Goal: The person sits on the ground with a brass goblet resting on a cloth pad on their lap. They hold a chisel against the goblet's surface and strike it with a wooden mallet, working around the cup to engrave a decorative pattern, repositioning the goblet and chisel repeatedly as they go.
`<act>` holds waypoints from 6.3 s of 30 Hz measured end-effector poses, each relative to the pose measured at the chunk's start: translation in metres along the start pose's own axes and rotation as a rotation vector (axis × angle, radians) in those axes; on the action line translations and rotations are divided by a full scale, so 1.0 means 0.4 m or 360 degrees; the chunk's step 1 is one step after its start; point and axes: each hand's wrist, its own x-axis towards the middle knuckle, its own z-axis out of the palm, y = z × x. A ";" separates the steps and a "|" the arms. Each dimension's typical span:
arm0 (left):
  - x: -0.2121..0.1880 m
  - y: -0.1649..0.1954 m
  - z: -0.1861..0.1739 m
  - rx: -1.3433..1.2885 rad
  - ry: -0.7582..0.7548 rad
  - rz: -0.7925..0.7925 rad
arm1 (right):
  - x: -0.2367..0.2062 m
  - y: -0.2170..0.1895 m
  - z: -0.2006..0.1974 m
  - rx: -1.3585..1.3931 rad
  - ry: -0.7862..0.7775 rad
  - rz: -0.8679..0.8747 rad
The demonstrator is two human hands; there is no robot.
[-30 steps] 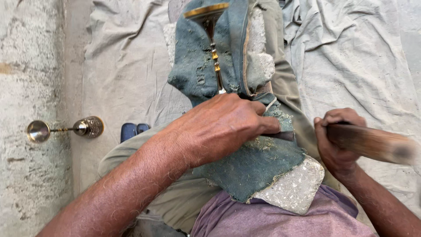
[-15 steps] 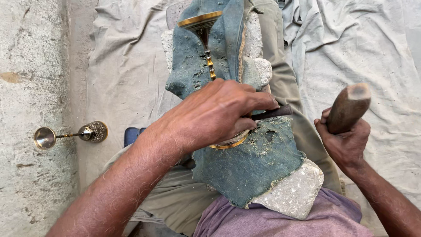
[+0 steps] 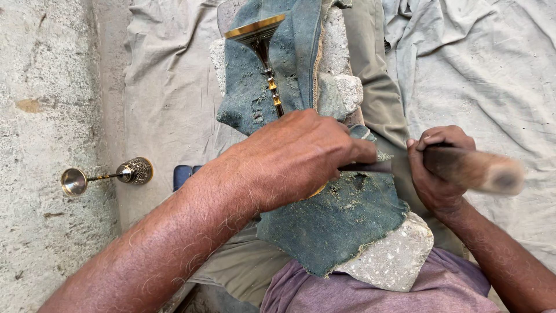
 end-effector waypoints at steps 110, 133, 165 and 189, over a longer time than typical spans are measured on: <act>-0.133 -0.006 0.143 -0.0736 0.1294 -0.0733 | 0.173 -0.199 -0.144 -0.0364 -0.0673 0.0575; -0.039 -0.015 -0.019 -0.0067 0.0154 -0.0070 | 0.061 -0.141 -0.042 0.0259 -0.0009 0.0264; -0.132 0.003 0.204 -0.0731 0.1711 -0.0744 | 0.413 -0.408 -0.059 -0.0373 -0.0706 0.0206; -0.118 0.013 0.174 -0.0466 0.1491 -0.0764 | 0.466 -0.415 -0.051 -0.1461 -0.1311 -0.0135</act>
